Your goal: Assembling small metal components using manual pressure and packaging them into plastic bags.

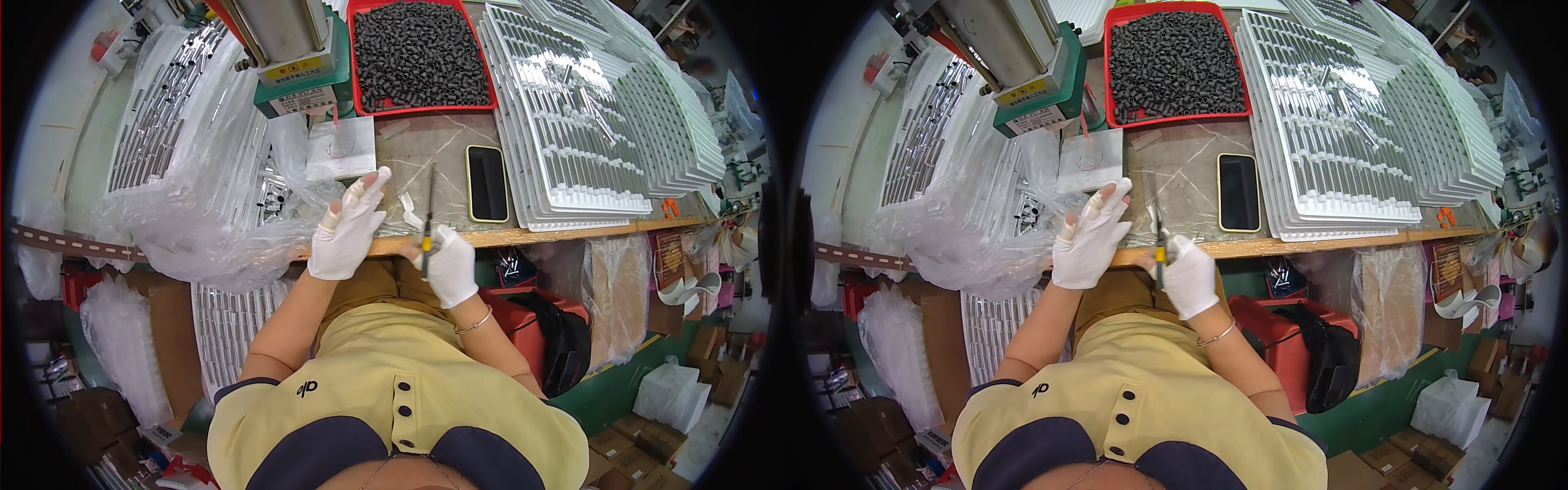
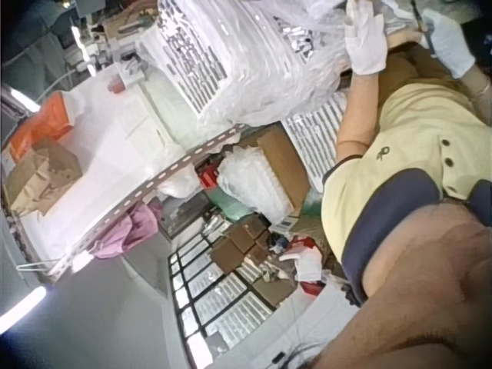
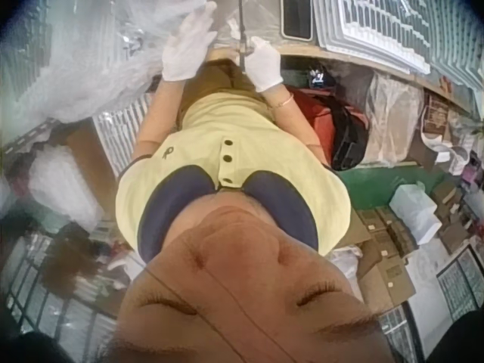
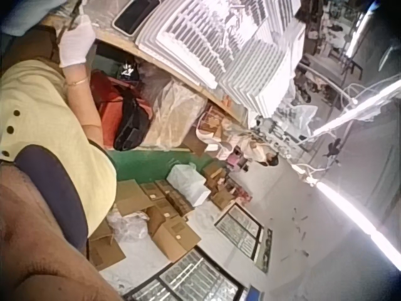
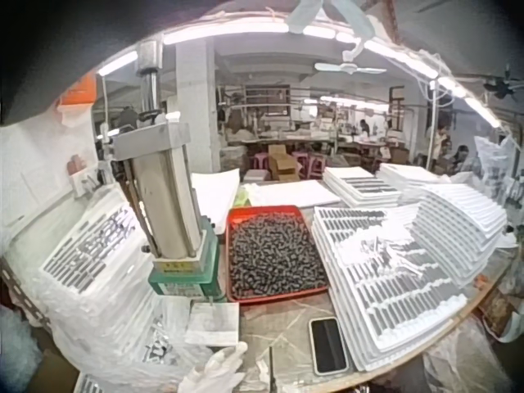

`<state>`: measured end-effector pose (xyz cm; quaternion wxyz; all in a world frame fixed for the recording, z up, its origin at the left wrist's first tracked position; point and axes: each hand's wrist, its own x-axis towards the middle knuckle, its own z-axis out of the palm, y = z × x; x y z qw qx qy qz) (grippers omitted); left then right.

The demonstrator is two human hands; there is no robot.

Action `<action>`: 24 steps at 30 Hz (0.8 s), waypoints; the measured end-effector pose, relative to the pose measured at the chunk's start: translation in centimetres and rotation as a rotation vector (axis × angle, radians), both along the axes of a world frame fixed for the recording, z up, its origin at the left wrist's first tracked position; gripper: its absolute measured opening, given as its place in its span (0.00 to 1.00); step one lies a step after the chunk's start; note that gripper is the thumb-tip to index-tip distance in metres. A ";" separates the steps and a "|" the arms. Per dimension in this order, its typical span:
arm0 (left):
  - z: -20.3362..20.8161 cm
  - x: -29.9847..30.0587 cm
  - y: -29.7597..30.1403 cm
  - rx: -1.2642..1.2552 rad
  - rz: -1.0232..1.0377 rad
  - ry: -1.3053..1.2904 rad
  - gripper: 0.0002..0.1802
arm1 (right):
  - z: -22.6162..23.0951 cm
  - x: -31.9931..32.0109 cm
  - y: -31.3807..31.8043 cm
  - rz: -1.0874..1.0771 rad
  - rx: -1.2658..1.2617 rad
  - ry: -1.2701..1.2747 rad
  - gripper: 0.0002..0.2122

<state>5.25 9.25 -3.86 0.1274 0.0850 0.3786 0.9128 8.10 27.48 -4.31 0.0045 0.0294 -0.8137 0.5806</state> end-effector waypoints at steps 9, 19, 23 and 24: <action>-2.1 -1.7 0.1 0.547 0.000 0.058 0.44 | 1.7 1.0 -5.0 0.076 0.311 0.340 0.19; -0.4 -2.6 -0.4 0.512 0.243 0.016 0.55 | 1.7 1.8 -7.1 0.359 0.190 0.232 0.13; -0.9 -3.0 -1.1 0.649 0.141 0.064 0.38 | 1.7 1.6 -6.9 0.564 0.176 0.112 0.13; -2.2 -3.2 -1.8 0.684 0.022 0.102 0.26 | 2.3 1.6 -6.7 0.559 0.162 0.108 0.12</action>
